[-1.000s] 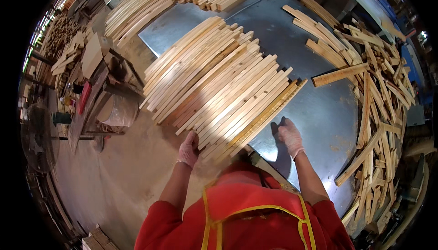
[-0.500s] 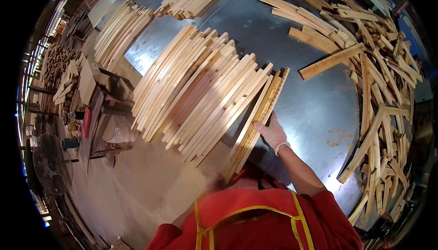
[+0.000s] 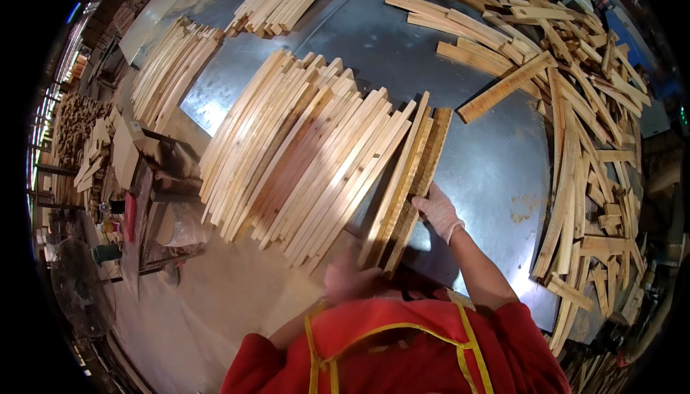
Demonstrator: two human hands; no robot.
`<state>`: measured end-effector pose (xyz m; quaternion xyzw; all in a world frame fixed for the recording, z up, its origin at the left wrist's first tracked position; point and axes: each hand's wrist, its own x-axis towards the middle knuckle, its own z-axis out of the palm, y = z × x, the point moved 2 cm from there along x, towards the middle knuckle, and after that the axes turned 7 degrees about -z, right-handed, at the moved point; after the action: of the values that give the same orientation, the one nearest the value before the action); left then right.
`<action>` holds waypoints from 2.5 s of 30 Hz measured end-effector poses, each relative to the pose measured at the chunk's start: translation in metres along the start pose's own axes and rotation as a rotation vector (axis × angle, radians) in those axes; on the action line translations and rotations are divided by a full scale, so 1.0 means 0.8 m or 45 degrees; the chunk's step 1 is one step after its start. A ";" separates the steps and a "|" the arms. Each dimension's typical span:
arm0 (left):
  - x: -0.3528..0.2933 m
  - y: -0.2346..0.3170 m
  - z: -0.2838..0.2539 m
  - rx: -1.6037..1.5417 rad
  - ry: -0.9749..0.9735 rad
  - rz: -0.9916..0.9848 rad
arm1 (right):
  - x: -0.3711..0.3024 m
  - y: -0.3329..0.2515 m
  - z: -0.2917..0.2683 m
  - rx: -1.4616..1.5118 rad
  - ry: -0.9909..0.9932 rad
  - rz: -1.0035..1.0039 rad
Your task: The person picks up thin wooden planks from a large pile on a metal table and stacks them into a neat, aligned pile. The person wears pink gloves and a red shirt while performing the repetitive task of sorting and stacking the wood pieces.
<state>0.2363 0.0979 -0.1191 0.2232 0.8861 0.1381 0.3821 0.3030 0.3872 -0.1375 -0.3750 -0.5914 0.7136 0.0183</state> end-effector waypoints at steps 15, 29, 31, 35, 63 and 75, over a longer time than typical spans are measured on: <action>0.015 -0.072 -0.005 -0.585 -0.471 -0.049 | -0.034 0.008 0.102 0.015 0.411 -0.346; -0.003 -0.018 -0.168 -0.349 -0.211 0.486 | -0.080 -0.072 0.221 0.562 0.519 -0.485; 0.019 -0.020 -0.162 -0.585 -0.264 0.448 | -0.050 -0.053 0.240 0.613 0.450 -0.439; 0.076 -0.049 -0.169 -1.013 -0.403 0.224 | 0.011 -0.028 0.238 0.347 0.250 -0.267; 0.089 -0.103 -0.170 -0.722 0.003 0.265 | 0.007 -0.067 0.259 0.875 0.159 -0.204; 0.060 -0.075 -0.214 0.138 0.145 0.402 | 0.050 -0.038 0.278 0.181 0.056 -0.248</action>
<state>0.0631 0.0577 -0.0587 0.3715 0.8664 0.1609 0.2922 0.1379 0.2304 -0.1272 -0.3290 -0.5725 0.7402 0.1270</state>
